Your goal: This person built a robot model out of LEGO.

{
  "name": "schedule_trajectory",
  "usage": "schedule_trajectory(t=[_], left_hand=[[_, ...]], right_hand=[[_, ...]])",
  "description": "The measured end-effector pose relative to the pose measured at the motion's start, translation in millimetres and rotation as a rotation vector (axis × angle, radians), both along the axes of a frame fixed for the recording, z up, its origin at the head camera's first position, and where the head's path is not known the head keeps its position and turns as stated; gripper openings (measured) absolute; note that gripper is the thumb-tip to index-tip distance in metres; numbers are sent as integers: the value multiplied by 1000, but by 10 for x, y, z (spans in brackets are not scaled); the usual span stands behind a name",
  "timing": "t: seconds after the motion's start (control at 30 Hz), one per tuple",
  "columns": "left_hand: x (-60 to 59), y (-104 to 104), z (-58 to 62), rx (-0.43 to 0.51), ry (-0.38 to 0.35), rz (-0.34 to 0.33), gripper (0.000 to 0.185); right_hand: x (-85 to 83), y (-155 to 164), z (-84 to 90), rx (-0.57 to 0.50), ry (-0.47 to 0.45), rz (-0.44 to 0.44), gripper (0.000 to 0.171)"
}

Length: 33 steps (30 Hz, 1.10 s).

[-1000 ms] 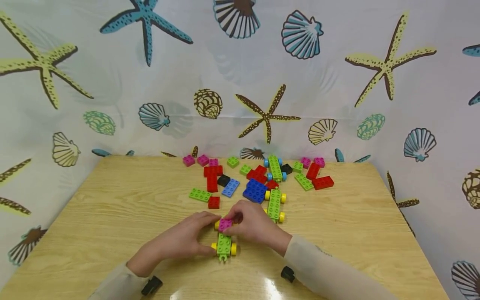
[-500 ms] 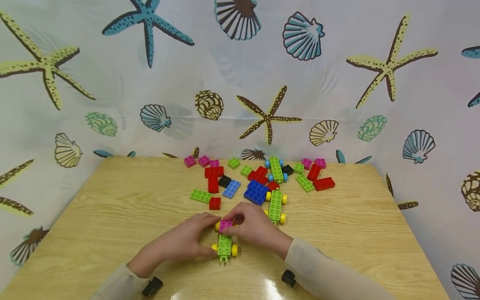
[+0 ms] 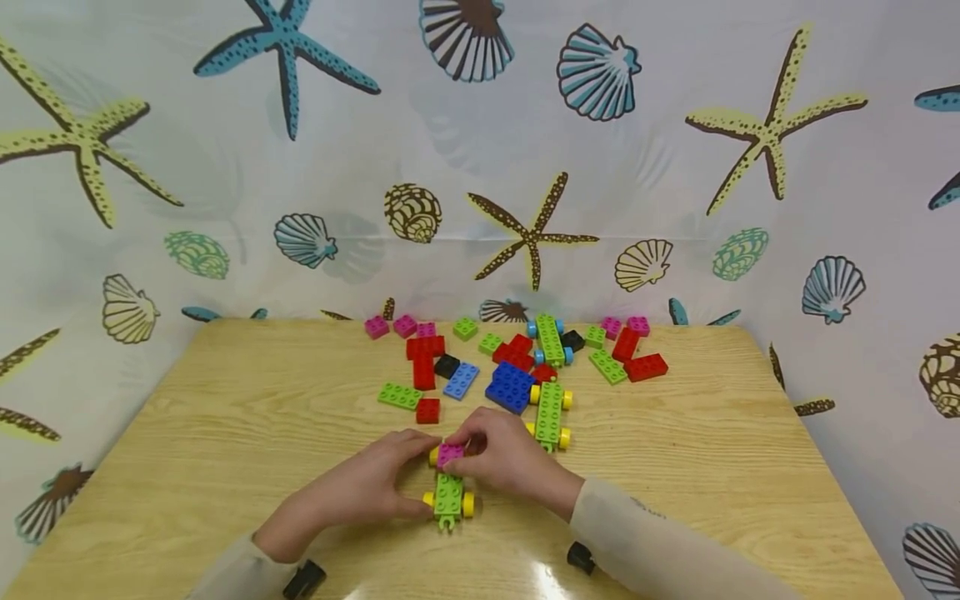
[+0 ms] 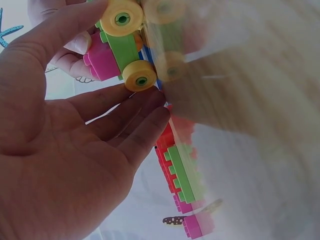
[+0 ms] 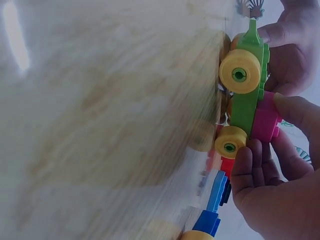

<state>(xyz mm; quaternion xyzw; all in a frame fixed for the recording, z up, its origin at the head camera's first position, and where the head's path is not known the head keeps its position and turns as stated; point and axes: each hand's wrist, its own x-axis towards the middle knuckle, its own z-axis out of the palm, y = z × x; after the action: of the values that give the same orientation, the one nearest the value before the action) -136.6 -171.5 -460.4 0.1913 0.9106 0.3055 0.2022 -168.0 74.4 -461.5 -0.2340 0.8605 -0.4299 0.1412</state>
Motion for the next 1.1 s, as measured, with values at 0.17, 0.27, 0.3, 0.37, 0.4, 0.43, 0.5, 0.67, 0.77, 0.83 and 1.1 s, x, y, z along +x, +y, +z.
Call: schedule_trajectory(t=[0.17, 0.27, 0.3, 0.37, 0.4, 0.43, 0.5, 0.67, 0.77, 0.83, 1.1], left_hand=[[12, 0, -4, 0, 10, -3, 89], [14, 0, 2, -9, 8, -5, 90], [13, 1, 4, -12, 4, -2, 90], [8, 3, 5, -16, -1, 3, 90], [6, 5, 6, -18, -4, 5, 90], [3, 4, 3, -19, -3, 5, 89], [-1, 4, -8, -19, 7, -2, 89], [2, -8, -32, -18, 21, -15, 89], [6, -12, -28, -17, 8, -6, 89], [8, -13, -29, -14, 2, -1, 90], [12, -3, -20, -21, -12, 6, 91]], right_hand=[[1, -16, -27, 2, -25, -20, 26], [14, -26, -31, 17, -37, -39, 26], [18, -26, -30, 26, -40, -45, 25], [27, -24, -19, 38, -43, -55, 24], [31, -21, -12, 39, -44, -58, 24], [34, -15, -7, 43, -44, -60, 24], [36, -1, -3, 43, -43, -63, 24], [60, 61, 0, 34, -36, -72, 28], [74, 109, 28, 36, -28, -88, 29], [79, 141, 57, 37, -33, -111, 29], [31, 367, 225, 36, -34, -207, 29]])
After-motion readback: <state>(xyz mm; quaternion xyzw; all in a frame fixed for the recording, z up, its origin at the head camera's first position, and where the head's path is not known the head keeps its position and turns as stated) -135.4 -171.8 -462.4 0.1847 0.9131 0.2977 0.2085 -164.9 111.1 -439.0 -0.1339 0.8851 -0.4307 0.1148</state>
